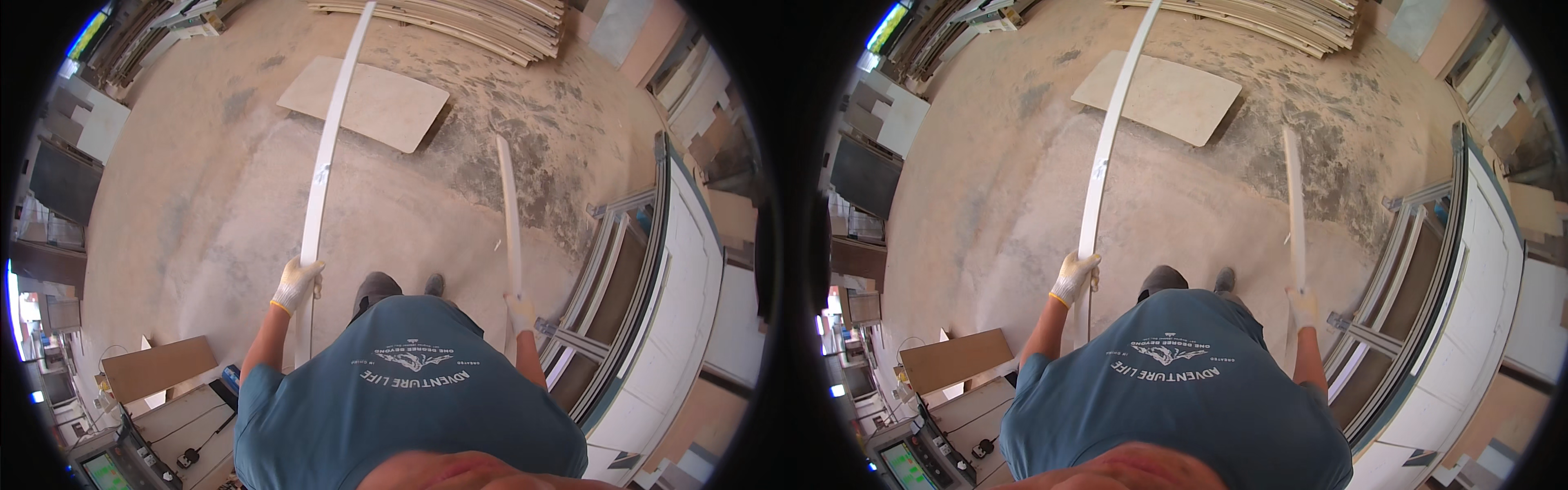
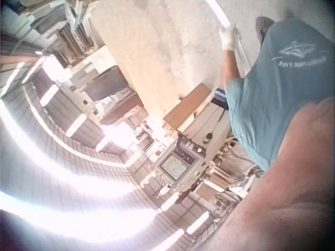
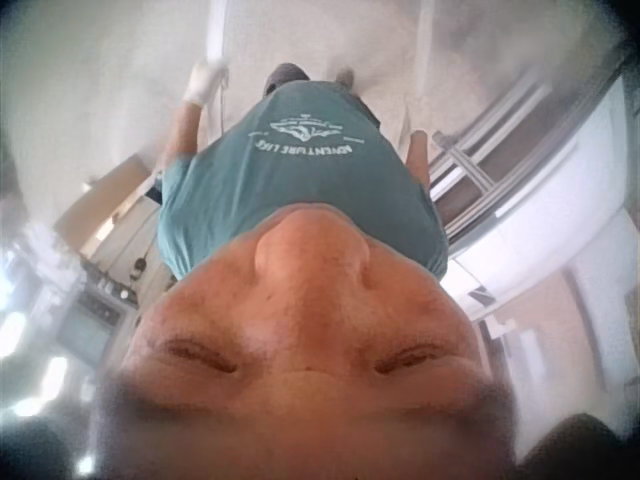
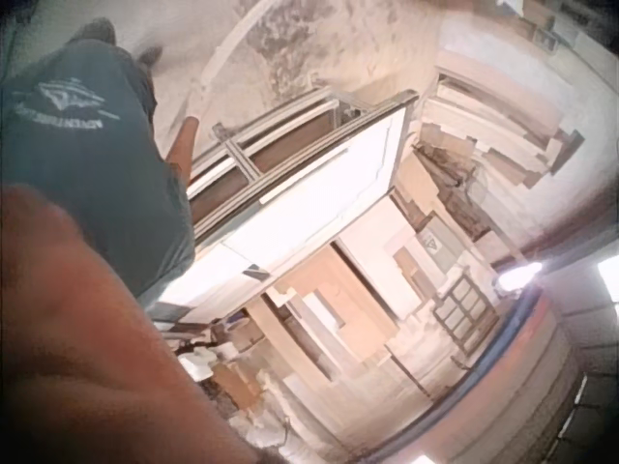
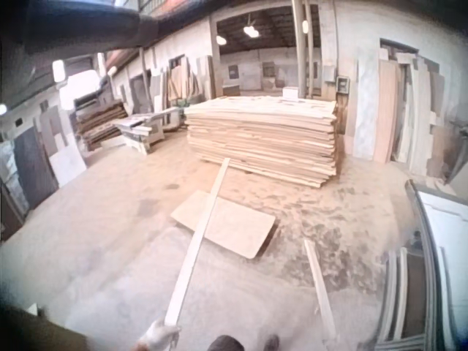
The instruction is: The person wipes a large white panel on a CNC machine bed with a cloth, then applies small adhesive labels to the panel surface. They use a yellow air blow gun to clear dust from the machine bed and rails, then operate the machine's control panel. Finally, they remove a long white strip from the panel and place it on a wooden board on the floor.
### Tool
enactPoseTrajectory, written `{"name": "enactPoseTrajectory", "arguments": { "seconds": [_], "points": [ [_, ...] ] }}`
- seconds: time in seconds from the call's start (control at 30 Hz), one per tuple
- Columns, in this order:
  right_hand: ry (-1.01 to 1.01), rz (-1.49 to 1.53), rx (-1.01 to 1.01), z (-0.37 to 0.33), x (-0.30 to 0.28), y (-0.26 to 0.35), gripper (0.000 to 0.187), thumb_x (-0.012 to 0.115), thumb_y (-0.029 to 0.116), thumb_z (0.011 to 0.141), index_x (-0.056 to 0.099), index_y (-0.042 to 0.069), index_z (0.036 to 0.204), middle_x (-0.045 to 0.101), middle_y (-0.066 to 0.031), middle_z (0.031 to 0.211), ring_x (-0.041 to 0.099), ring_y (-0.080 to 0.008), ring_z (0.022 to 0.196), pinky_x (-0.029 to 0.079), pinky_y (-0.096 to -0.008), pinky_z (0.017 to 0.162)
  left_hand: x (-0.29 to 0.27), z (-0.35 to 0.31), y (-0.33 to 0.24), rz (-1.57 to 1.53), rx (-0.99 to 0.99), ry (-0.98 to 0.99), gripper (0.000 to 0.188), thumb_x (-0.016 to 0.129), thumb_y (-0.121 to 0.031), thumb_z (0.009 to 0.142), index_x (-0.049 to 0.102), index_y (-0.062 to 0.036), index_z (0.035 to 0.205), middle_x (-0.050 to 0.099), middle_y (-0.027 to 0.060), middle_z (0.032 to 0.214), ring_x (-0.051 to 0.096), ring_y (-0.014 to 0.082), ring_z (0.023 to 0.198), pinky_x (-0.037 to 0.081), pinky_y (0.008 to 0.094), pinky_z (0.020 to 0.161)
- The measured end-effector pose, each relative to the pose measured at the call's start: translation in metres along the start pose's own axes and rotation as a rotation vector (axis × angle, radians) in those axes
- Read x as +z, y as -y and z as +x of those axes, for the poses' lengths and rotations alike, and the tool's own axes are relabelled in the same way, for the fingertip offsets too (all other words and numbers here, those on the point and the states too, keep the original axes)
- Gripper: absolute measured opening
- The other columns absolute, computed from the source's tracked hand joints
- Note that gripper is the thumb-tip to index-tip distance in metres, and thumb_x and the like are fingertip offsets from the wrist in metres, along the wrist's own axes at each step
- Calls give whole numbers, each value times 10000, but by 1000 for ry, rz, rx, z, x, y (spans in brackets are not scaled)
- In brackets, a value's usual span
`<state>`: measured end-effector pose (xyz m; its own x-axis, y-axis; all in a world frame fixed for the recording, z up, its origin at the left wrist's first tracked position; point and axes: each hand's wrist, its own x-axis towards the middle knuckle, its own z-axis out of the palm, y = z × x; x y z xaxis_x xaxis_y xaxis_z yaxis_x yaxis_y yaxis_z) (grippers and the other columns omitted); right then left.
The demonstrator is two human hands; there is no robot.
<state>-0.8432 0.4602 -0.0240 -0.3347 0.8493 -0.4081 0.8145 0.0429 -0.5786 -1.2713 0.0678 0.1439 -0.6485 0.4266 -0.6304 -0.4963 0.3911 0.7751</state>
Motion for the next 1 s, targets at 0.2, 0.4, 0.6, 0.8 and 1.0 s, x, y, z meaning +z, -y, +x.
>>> {"name": "enactPoseTrajectory", "arguments": {
  "seconds": [0.2, 0.4, 0.6, 0.8, 1.0],
  "points": [
    [334, 208, -252, 163, 6, 177, 387, 791, 262, 796, 686, 0, 1060, 723, -141, 958, 698, -220, 909, 552, -385, 792, -54, 75, 20, -67, -59, -251, 219, 730, -134, 901, 550, -21, 955, 552, 61, 648, 536, 187, 449, 471, 359, 409],
    [289, -139, -316, 177, 54, 269, 433, 783, 307, 740, 742, 30, 1070, 763, -173, 934, 736, -317, 860, 558, -442, 780, -103, 169, 16, -145, -6, -331, 226, 732, -150, 902, 546, -71, 800, 518, 16, 569, 499, 138, 420, 424, 327, 364],
    [290, -324, -129, 161, 55, 334, 500, 768, 350, 693, 723, 46, 1087, 734, -235, 1048, 711, -408, 973, 547, -480, 851, -174, 263, -51, -47, 126, -615, 274, 616, -97, 917, 495, 105, 1057, 518, 102, 649, 496, 176, 471, 411, 350, 391],
    [193, -198, -178, 206, 25, 386, 475, 760, 341, 701, 668, 69, 1078, 722, -220, 970, 697, -423, 918, 532, -504, 798, -259, 410, -205, 83, 403, -879, 184, 729, -197, 919, 629, -50, 968, 621, 100, 793, 593, 245, 636, 508, 433, 542],
    [-3, -39, -403, 309, -30, 440, 438, 778, 355, 713, 668, 100, 1051, 725, -202, 922, 703, -426, 873, 537, -521, 761, -143, 474, -438, -50, 864, -641, 180, 718, -191, 873, 622, -39, 862, 567, 96, 751, 542, 247, 646, 475, 436, 576]
  ]
}}
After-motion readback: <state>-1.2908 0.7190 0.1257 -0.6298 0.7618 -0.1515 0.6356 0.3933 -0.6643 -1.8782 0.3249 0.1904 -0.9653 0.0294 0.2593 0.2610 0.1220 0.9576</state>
